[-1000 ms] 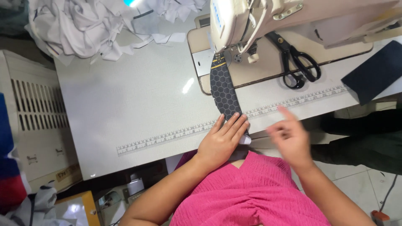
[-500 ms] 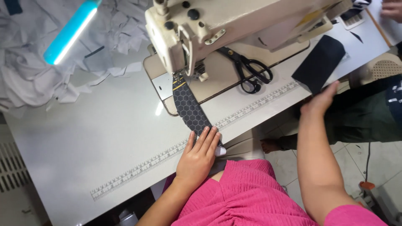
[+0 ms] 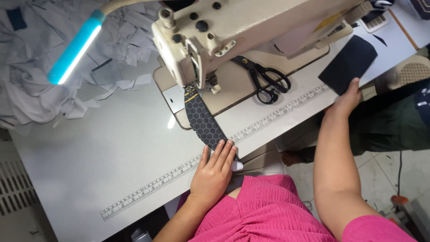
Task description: Trimming fabric pieces with scissors and aligning them for sewing
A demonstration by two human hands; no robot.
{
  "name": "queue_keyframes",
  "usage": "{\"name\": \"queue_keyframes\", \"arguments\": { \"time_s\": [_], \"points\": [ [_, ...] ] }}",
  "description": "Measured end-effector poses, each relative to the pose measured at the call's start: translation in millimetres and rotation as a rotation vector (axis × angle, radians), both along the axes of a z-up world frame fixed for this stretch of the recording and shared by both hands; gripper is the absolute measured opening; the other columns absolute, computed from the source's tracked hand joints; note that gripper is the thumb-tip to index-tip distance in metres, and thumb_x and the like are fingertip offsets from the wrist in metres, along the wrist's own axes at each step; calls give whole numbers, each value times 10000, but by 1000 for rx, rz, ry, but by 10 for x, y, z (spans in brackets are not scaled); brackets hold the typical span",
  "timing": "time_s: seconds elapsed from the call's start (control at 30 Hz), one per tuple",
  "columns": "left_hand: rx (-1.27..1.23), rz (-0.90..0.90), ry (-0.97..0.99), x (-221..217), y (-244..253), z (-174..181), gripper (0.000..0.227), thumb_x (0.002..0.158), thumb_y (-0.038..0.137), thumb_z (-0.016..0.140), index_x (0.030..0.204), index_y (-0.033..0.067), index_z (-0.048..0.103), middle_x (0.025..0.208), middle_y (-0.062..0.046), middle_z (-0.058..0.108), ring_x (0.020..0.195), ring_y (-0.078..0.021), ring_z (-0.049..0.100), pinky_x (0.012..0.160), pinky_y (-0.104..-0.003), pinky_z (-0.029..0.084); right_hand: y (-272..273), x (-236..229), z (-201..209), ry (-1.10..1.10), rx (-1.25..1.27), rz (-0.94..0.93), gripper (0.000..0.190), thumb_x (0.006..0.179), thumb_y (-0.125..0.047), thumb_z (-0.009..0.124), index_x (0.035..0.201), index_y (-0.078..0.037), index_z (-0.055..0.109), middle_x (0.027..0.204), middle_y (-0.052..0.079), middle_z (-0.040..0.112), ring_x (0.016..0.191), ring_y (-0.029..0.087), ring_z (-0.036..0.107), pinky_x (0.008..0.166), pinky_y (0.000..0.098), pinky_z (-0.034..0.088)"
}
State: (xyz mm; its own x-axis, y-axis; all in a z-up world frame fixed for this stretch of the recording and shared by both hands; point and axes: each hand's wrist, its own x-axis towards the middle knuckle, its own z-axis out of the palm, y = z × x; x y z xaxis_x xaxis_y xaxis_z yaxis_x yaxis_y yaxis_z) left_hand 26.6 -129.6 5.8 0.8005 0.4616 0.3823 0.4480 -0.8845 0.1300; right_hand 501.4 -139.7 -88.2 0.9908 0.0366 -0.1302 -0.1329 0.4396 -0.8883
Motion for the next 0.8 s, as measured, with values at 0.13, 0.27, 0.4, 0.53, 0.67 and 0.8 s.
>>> {"name": "queue_keyframes", "arguments": {
  "time_s": [0.13,0.27,0.4,0.53,0.67,0.8],
  "points": [
    [-11,23,-24,-19,-7,-8,421,937,147,475,1348,57,495,1412,-92,483,1323,-238,438,1082,-473,311,-79,290,-276,-177,-151,-55,473,737,-250,735,1129,-33,582,1083,190,706,931,273,740,816,382,644],
    [-20,5,-10,-40,-11,-8,426,945,133,460,1362,56,489,1431,-95,464,1323,-256,446,1088,-484,316,-59,-77,158,95,-98,37,576,671,-319,784,1167,-174,531,1156,133,735,958,285,796,753,474,691],
    [-14,9,0,-39,-15,-21,425,938,140,456,1356,81,499,1437,-79,462,1322,-245,449,1084,-475,323,-75,-112,224,168,-166,-3,561,622,-346,816,1100,-171,579,1086,96,766,916,258,809,692,465,690],
    [-11,13,-2,-41,-14,-27,427,939,137,462,1360,78,498,1435,-82,464,1323,-246,450,1076,-476,338,-91,-54,191,137,-96,-7,562,641,-263,832,1135,-136,596,1115,131,762,944,288,810,743,495,716],
    [-3,15,-12,-43,-22,-33,420,945,137,453,1358,76,498,1434,-86,464,1326,-247,448,1075,-471,341,-91,22,145,166,-100,7,519,652,-275,823,1107,-176,594,1110,102,764,946,273,802,734,486,706],
    [-8,16,-27,-50,-32,-21,438,924,132,486,1357,71,498,1432,-89,467,1327,-249,447,1080,-472,341,-79,64,102,176,-66,-19,866,617,-282,829,1354,-179,387,1184,133,710,974,280,783,748,489,700]
  ]
}}
